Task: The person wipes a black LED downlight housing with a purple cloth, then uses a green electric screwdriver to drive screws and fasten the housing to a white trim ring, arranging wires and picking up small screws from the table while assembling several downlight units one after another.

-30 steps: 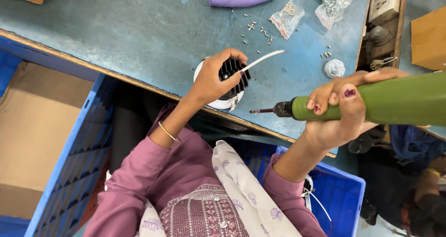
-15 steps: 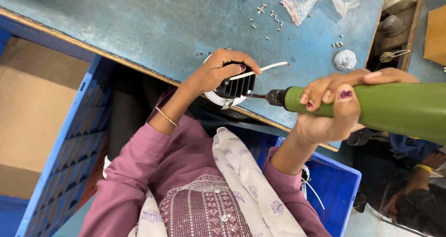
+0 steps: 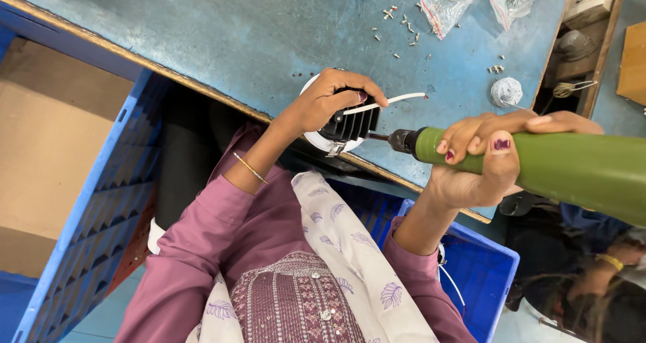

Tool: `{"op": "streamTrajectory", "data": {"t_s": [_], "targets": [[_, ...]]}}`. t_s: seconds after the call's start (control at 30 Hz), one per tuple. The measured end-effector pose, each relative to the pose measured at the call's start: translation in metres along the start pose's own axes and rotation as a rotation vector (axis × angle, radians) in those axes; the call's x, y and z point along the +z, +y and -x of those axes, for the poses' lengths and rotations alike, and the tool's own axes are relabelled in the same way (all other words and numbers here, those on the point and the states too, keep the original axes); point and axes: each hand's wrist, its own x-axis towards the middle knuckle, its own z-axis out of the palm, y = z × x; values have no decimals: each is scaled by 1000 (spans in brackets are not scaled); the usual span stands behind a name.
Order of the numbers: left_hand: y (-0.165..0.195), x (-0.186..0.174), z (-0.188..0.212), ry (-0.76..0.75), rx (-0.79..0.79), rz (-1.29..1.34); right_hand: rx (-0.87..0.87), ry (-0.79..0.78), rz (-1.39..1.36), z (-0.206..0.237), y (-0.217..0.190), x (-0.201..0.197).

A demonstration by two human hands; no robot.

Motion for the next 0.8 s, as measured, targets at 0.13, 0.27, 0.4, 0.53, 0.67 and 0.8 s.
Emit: {"op": "streamTrajectory", "data": {"t_s": [0.13, 0.27, 0.4, 0.53, 0.67, 0.8], "targets": [[-1, 0, -1, 5, 20, -26, -14, 17, 17, -1, 2, 0], [-1, -1, -3, 2, 12, 25, -44, 39, 47, -2, 5, 3], [0, -2, -4, 2, -8, 9, -68, 72, 112, 4, 7, 10], [0, -1, -3, 15, -27, -22, -109, 26, 175, 8, 6, 12], [2, 0, -1, -1, -35, -9, -54, 27, 119, 7, 6, 6], [7, 1, 7, 74, 165, -72, -10, 42, 67, 7, 10, 0]]}}
